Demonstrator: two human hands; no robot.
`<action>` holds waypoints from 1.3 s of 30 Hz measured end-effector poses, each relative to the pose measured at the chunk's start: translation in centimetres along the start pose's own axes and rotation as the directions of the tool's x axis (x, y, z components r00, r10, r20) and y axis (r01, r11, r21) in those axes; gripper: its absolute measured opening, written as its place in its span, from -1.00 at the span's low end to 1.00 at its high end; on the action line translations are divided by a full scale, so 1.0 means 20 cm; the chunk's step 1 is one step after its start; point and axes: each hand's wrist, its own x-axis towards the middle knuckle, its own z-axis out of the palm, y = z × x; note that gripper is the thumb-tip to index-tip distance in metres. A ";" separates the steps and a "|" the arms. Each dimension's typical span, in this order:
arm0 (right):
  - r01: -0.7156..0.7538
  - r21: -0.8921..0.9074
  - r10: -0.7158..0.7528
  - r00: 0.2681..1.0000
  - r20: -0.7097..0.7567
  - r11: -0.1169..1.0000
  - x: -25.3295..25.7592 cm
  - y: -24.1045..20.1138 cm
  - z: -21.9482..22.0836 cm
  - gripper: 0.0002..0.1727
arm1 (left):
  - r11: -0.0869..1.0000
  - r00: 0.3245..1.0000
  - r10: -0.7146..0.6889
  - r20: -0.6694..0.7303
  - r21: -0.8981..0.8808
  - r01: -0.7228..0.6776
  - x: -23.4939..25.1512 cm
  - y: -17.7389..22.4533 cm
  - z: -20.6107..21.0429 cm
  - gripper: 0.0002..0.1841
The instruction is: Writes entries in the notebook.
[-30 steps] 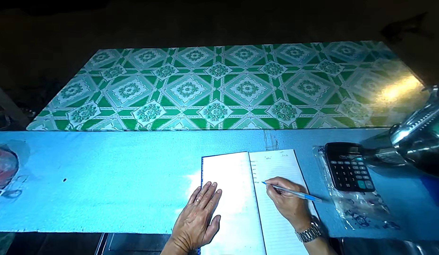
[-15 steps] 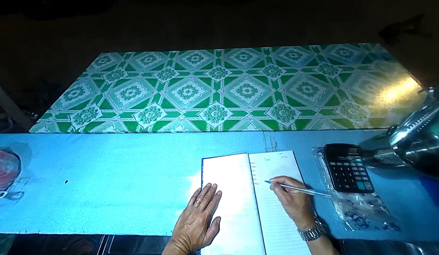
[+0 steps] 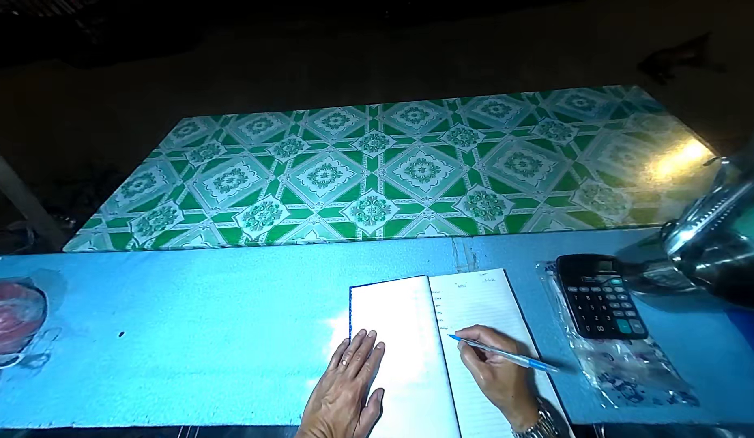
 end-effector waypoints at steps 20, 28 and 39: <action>0.022 -0.050 -0.024 0.999 -0.025 0.999 -0.01 0.01 -0.01 -0.86 | 1.000 0.999 0.003 -0.038 -0.001 -0.003 0.00 0.00 0.02 -0.30; 0.000 0.020 0.002 0.996 -0.088 1.000 0.00 -0.01 -0.01 -0.84 | 1.000 0.999 0.000 -0.048 -0.014 -0.001 0.00 0.00 0.03 -0.30; -0.130 0.024 0.131 0.990 -0.046 0.991 0.14 0.00 -0.02 -0.79 | 1.000 0.999 0.002 -0.040 0.004 -0.002 0.00 0.00 0.03 -0.31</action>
